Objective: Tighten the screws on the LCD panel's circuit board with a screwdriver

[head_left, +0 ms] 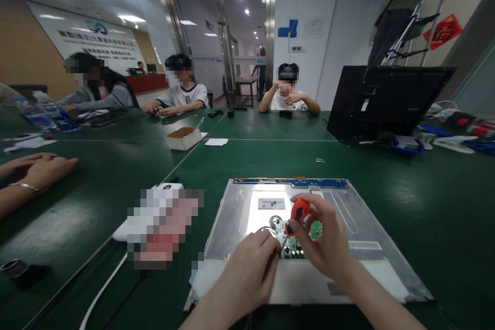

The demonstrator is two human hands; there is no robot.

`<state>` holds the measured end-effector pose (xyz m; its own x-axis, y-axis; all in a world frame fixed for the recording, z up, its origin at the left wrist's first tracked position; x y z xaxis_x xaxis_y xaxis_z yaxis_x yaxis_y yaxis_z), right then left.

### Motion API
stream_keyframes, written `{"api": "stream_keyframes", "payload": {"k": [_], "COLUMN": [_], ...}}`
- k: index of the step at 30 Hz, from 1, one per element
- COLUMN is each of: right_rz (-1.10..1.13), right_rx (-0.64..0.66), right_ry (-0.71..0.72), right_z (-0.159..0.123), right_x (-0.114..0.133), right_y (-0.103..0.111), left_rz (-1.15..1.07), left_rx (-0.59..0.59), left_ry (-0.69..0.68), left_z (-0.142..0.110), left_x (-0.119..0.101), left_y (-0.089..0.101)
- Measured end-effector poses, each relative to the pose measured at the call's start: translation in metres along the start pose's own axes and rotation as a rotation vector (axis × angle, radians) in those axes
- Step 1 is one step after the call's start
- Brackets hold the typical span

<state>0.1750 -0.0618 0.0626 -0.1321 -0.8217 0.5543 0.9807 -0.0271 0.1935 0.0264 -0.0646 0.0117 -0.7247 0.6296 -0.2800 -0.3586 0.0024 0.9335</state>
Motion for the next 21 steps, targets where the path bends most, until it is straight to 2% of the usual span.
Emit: {"api": "stream_keyframes", "payload": {"k": [8,17,21], "right_rz": [-0.060,-0.041,-0.047], "right_rx": [0.061,-0.050,-0.036], "right_ry": [-0.007,-0.002,0.022], "right_z": [0.0032,0.0009,0.0022], "right_x": [0.0012,0.0003,0.0022], "right_y": [-0.0006,0.0022,0.0020], "left_rz": [0.014,0.003,-0.001], "left_rx": [0.009,0.009,0.010], "left_ry": [0.005,0.010,0.004], "left_z": [0.0001,0.0008,0.0011], "left_x": [0.0005,-0.0003,0.0011], "left_y": [-0.0014,0.0007,-0.0012]}}
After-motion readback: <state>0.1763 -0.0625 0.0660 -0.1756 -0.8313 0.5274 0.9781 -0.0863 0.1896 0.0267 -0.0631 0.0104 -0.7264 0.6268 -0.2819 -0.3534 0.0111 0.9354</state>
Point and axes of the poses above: each hand's wrist, its own z-axis towards the middle knuckle, its own y-axis out of the back of the hand, x = y × z, the point moved 5 cm from there along z, towards the middle knuckle, and after that the axes turned 15 degrees about z, right-handed, at the moved point
